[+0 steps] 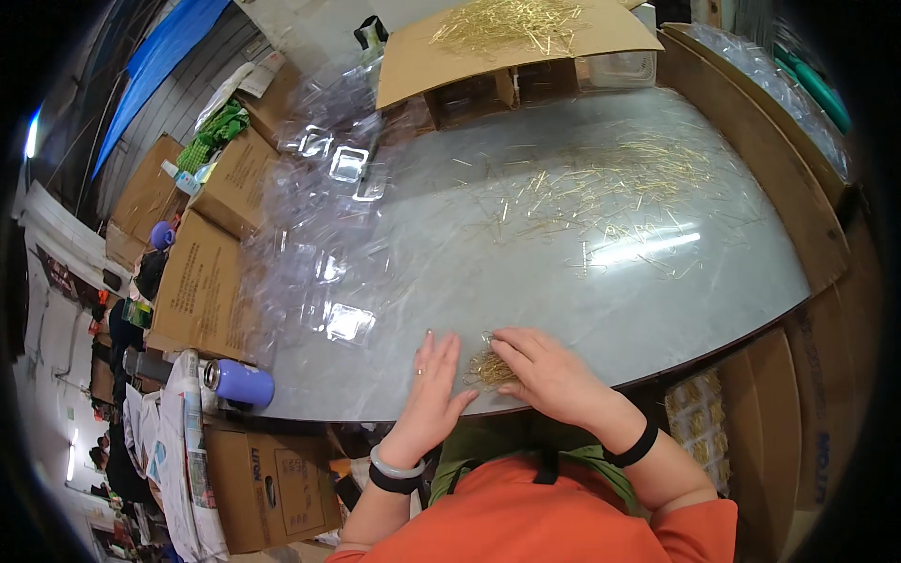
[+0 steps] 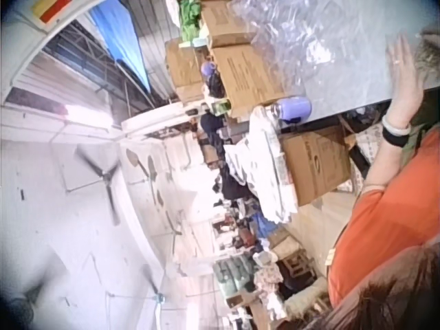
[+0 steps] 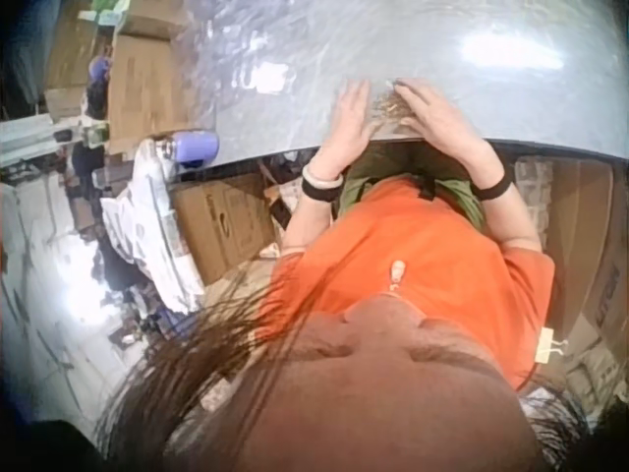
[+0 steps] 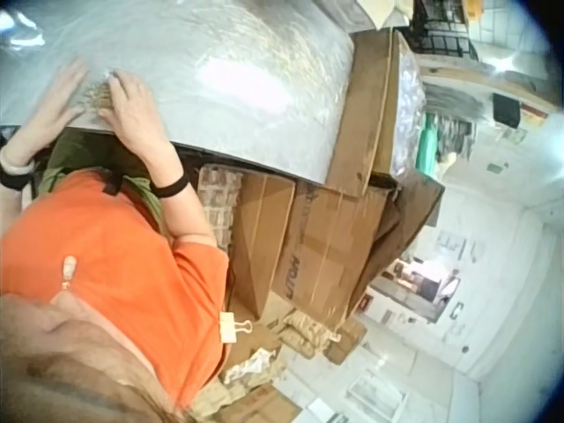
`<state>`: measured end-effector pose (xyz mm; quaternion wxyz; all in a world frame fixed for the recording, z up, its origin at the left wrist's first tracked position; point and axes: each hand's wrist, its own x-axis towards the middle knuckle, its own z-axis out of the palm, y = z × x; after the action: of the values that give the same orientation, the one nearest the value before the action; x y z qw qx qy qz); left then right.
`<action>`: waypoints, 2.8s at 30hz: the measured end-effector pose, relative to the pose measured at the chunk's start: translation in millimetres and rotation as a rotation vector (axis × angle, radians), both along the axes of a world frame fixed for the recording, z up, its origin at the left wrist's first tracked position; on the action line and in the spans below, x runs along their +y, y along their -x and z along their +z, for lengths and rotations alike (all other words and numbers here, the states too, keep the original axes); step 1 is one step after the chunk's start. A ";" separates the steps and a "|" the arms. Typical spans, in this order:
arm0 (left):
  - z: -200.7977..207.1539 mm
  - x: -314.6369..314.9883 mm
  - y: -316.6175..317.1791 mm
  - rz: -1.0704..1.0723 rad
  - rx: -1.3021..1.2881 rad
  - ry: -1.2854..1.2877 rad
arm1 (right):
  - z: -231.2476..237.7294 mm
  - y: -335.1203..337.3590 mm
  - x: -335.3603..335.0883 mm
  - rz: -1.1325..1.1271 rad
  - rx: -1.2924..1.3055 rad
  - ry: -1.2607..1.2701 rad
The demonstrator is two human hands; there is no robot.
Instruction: The recorder is counting and placing small gold-colored metal components into plastic blister packaging on a workbench.
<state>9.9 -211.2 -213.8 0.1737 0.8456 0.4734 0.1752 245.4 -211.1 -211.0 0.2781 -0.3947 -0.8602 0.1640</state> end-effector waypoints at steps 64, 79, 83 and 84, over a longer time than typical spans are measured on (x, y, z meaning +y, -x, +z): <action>-21.2 -89.6 33.9 0.316 -1.575 1.712 | -5.4 8.5 -3.7 0.012 -0.055 -0.052; -39.1 -100.6 11.8 0.369 -1.677 1.507 | -15.9 42.6 -65.1 0.424 0.179 0.177; -3.1 -91.2 2.5 0.394 -1.416 1.188 | -1.6 46.7 -57.8 0.373 0.325 0.100; -0.2 -86.2 1.4 0.366 -1.392 1.116 | 2.8 45.9 -52.7 0.354 0.321 0.057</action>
<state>8.5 -297.4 -214.1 0.7738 0.2535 0.4046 0.4163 199.5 -263.8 -208.3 0.3671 -0.2142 -0.8558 0.2950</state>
